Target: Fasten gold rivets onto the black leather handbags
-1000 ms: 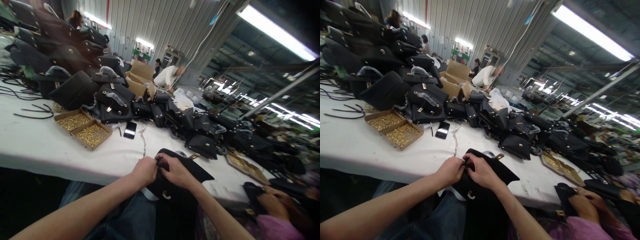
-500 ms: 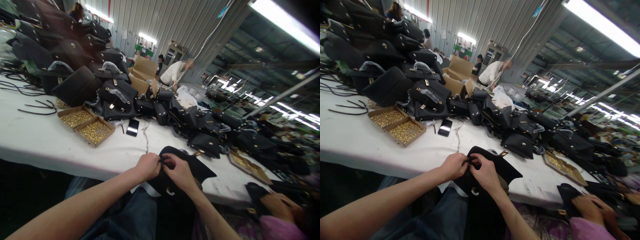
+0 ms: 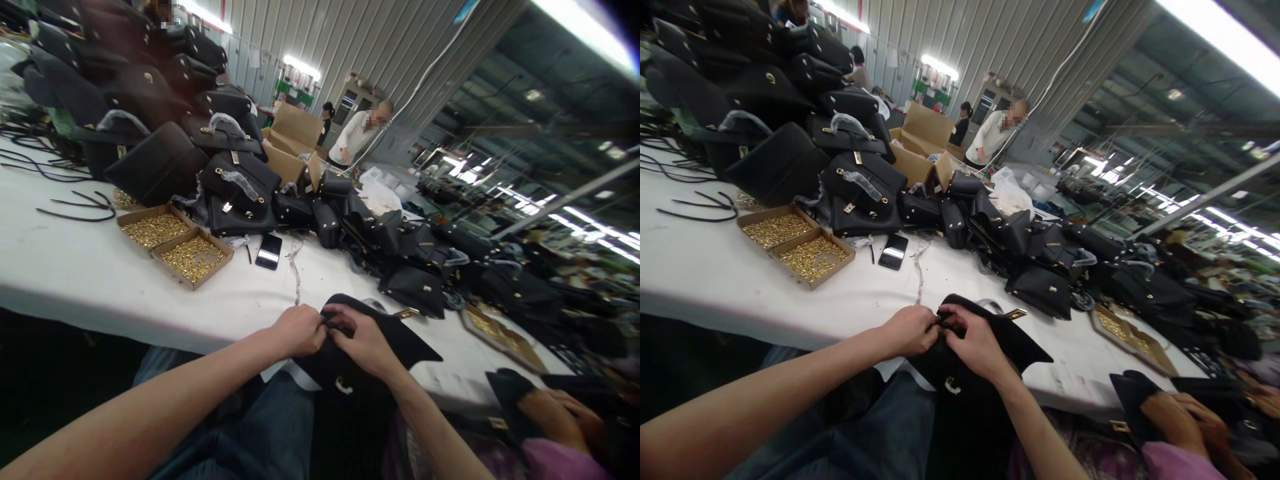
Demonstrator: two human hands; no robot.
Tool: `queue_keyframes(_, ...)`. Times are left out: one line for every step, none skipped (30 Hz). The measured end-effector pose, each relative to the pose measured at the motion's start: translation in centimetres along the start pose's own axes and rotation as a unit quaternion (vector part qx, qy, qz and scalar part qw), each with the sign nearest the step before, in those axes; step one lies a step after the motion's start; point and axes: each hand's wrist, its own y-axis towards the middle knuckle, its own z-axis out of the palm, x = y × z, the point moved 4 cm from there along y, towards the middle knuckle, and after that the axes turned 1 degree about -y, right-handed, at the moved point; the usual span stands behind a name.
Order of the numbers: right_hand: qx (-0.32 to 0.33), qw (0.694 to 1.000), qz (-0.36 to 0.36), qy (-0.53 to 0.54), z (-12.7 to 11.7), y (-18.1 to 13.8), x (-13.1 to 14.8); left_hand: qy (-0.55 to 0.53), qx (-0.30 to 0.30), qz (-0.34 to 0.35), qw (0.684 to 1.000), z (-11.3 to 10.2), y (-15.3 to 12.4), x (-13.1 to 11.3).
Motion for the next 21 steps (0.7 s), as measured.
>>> queue_keyframes(0.008,1.0,-0.003,-0.006,-0.1,0.1,0.0,-0.004,0.002,0.006,1.0,0.1,0.0,0.2)
queue_keyframes(0.013,1.0,-0.006,-0.015,-0.1,0.1,0.1,-0.009,0.002,0.01,1.0,0.1,0.1,0.3)
queue_keyframes(0.016,1.0,-0.009,-0.023,-0.2,0.2,0.2,-0.015,0.001,0.012,1.0,0.1,0.1,0.5)
queue_keyframes(0.018,0.999,-0.011,-0.03,-0.2,0.2,0.3,-0.023,0.001,0.013,1.0,0.0,0.2,0.6)
queue_keyframes(0.019,0.999,-0.012,-0.036,-0.3,0.3,0.4,-0.03,0.0,0.013,0.999,0.0,0.2,0.6)
queue_keyframes(0.021,0.999,-0.012,-0.039,-0.3,0.3,0.4,-0.035,0.001,0.014,0.999,-0.1,0.3,0.6)
queue_keyframes(0.024,0.999,-0.011,-0.04,-0.2,0.4,0.5,-0.038,0.003,0.016,0.999,-0.1,0.4,0.6)
queue_keyframes(0.025,0.999,-0.009,-0.04,-0.2,0.4,0.5,-0.036,0.008,0.019,0.999,-0.2,0.4,0.5)
queue_keyframes(0.024,0.999,-0.008,-0.041,-0.2,0.4,0.5,-0.032,0.013,0.021,0.999,-0.1,0.5,0.4)
queue_keyframes(0.021,0.999,-0.006,-0.042,-0.1,0.5,0.5,-0.028,0.017,0.024,0.999,-0.1,0.5,0.3)
queue_keyframes(0.018,0.999,-0.004,-0.042,-0.1,0.6,0.5,-0.026,0.019,0.024,0.999,-0.1,0.6,0.2)
queue_keyframes(0.014,0.999,-0.001,-0.04,0.0,0.6,0.5,-0.027,0.018,0.022,0.999,0.0,0.6,0.2)
queue_keyframes(0.01,0.999,0.001,-0.039,0.0,0.7,0.5,-0.032,0.015,0.019,0.999,0.0,0.6,0.2)
queue_keyframes(0.006,0.999,0.002,-0.037,0.1,0.7,0.4,-0.038,0.009,0.014,0.999,0.1,0.5,0.2)
queue_keyframes(0.001,0.999,0.003,-0.034,0.1,0.7,0.4,-0.045,0.003,0.009,0.999,0.2,0.5,0.3)
queue_keyframes(-0.003,0.999,0.004,-0.032,0.1,0.6,0.3,-0.051,-0.003,0.004,0.999,0.3,0.5,0.5)
queue_keyframes(-0.006,1.0,0.006,-0.028,0.2,0.5,0.2,-0.056,-0.007,-0.001,0.998,0.4,0.4,0.6)
queue_keyframes(-0.008,1.0,0.009,-0.02,0.2,0.3,0.0,-0.06,-0.011,-0.003,0.998,0.5,0.4,0.7)
queue_keyframes(-0.01,1.0,0.011,-0.012,0.1,0.1,-0.2,-0.063,-0.014,-0.005,0.998,0.6,0.4,0.8)
queue_keyframes(-0.012,1.0,0.014,-0.005,0.0,-0.2,-0.5,-0.066,-0.016,-0.006,0.998,0.7,0.4,0.8)
queue_keyframes(-0.016,1.0,0.019,-0.001,-0.1,-0.4,-0.8,-0.069,-0.018,-0.005,0.997,0.8,0.4,0.8)
